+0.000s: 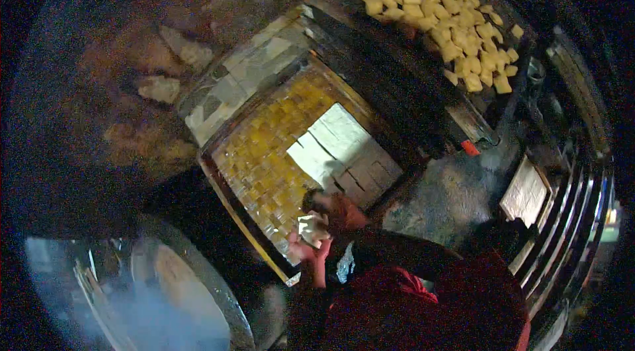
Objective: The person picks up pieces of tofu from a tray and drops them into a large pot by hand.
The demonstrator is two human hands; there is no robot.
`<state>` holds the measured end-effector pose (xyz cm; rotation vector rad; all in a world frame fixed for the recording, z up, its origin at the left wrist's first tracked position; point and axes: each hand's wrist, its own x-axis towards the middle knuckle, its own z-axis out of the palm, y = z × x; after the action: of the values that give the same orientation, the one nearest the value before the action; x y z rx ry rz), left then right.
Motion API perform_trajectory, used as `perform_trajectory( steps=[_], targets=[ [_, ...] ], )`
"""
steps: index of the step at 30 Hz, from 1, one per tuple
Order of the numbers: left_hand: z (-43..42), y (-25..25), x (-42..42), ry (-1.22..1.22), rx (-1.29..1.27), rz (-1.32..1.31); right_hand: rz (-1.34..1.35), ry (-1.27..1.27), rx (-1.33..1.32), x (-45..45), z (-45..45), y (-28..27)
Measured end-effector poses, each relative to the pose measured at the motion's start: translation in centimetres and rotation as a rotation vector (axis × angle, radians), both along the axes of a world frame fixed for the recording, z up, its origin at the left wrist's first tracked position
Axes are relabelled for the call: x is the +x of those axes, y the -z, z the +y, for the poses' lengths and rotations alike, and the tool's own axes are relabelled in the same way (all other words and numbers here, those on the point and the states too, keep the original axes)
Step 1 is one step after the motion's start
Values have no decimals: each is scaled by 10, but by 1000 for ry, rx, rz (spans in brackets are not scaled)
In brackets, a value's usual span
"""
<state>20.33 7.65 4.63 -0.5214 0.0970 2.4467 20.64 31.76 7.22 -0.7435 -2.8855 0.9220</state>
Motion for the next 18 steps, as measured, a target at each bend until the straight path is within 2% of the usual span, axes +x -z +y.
perform_trajectory(
  steps=[1,3,5,8,10,12,13,14,15,16,18],
  targets=[
    [6,-3,0,-18,-173,32,-19,69,27,5,14,5],
    [7,-17,6,33,72,15,-123,187,81,14,42,16],
    [-7,-29,3,85,60,-58,-241,270,83,21,62,22],
    [-67,52,2,91,20,-303,-291,393,-146,22,68,14],
    [-85,0,-9,197,-24,59,-293,417,-119,19,68,28],
    [-93,-62,-24,149,101,-49,-257,462,-86,16,73,42],
    [-141,-24,-22,133,18,76,-234,488,-69,15,76,50],
    [-164,-37,-31,182,-60,54,-207,515,-53,14,79,58],
    [-170,-75,-40,193,-159,20,-188,530,-44,13,79,64],
    [-204,-75,-46,188,-270,62,-159,551,-36,12,80,68],
    [-266,-75,-58,183,-197,258,-106,575,-62,11,80,71]
  ],
)
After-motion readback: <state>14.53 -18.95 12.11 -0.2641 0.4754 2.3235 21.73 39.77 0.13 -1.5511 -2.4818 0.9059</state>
